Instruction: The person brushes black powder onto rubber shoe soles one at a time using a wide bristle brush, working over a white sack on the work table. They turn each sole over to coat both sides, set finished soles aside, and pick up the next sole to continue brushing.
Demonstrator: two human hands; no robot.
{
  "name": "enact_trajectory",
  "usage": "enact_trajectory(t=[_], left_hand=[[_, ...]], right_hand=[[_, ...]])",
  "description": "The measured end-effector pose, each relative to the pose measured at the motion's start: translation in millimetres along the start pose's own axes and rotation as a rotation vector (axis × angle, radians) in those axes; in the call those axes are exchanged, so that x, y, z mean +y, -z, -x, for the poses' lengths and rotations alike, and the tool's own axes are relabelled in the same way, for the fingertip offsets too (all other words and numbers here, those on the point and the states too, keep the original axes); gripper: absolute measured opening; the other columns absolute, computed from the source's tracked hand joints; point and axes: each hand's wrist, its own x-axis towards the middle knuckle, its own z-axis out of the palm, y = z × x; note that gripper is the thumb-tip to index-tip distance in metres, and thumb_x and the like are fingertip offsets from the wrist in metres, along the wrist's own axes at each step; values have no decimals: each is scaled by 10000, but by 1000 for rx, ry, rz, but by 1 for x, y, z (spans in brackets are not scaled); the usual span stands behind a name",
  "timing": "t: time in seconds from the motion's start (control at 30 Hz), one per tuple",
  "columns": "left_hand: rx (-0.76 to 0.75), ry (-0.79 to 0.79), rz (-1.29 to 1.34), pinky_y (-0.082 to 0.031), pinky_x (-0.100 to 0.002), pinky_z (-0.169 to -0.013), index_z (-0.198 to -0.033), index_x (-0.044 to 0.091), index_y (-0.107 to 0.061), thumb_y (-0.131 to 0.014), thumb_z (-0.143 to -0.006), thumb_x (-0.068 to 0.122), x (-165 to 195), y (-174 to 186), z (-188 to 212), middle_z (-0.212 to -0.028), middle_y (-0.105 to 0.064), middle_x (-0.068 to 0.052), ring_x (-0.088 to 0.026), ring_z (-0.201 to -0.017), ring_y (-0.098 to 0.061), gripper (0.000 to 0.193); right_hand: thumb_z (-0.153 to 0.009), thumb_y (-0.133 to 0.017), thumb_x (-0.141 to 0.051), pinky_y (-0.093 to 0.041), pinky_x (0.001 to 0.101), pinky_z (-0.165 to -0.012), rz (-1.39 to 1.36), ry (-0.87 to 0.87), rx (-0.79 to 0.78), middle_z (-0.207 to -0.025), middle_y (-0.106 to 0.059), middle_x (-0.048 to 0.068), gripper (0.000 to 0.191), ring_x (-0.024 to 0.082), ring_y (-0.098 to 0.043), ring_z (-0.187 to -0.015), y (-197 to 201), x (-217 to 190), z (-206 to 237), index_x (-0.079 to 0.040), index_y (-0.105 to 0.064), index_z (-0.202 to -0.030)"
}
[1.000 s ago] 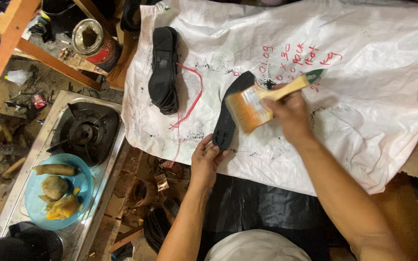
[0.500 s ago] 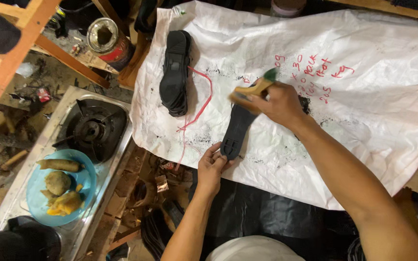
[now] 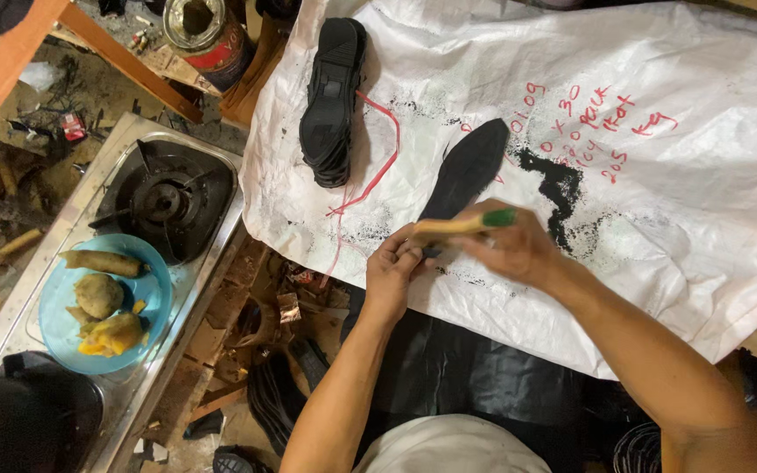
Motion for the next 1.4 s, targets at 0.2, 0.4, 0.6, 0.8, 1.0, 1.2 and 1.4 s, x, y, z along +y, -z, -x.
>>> enact_trajectory(t=[0.2, 0.4, 0.6, 0.8, 1.0, 1.2, 1.4], left_hand=[[1, -17, 8, -613, -295, -817, -1478, -83, -461, -561, -958, -48, -14, 4, -7, -1158, -679, -140, -186, -895, -702, 530], [13, 19, 33, -634, -327, -827, -1452, -80, -478, -549, -945, -60, -21, 7, -8, -1176, -677, -151, -205, -883, -721, 513], [-2, -9, 42, -633, -334, -825, -1424, -95, -491, -557, -949, -59, -30, 10, -7, -1157, -686, -169, -222, -864, -731, 481], [12, -27, 102, -652, -361, -845, -1400, -152, -511, -592, -977, -72, -42, 17, -12, -1088, -634, -143, -240, -860, -729, 438], [36, -55, 27, -635, -337, -820, -1414, -105, -504, -576, -950, -53, -40, 15, -9, -1146, -696, -163, -213, -866, -723, 472], [49, -49, 12, -628, -338, -826, -1398, -112, -504, -544, -955, -48, -32, 11, -11, -1184, -709, -179, -222, -879, -727, 449], [25, -57, 42, -627, -337, -833, -1406, -131, -504, -539, -957, -65, -25, 11, -11, -1183, -694, -218, -240, -885, -730, 456]], right_hand=[[-815, -808, -109, -574, 343, -693, 35, 183, 152, -947, -723, 49, 199, 222, -706, -808, 18, -11, 8, -87, -724, -994], [-892, -845, -173, -568, 349, -669, 324, 62, 245, -929, -728, 78, 178, 227, -711, -799, 9, -1, 10, -88, -728, -996], [-884, -873, -294, -551, 359, -559, 456, -92, 144, -834, -694, 134, 294, 260, -691, -657, 6, 8, 3, -47, -742, -975], [-857, -797, -272, -565, 322, -570, 119, 97, -64, -824, -722, 40, 187, 198, -697, -660, -2, 8, -12, -119, -768, -959], [-990, -747, -262, -564, 341, -643, 149, -214, 308, -880, -726, 72, 264, 198, -712, -709, 21, 43, -45, -93, -747, -1192], [-958, -743, -259, -559, 377, -573, 288, -278, 148, -817, -713, 74, 232, 222, -692, -637, 36, 74, -70, -57, -769, -1068], [-1049, -761, -255, -534, 408, -570, 529, -140, 204, -783, -696, 112, 258, 256, -654, -656, 48, 98, -80, -29, -742, -925]])
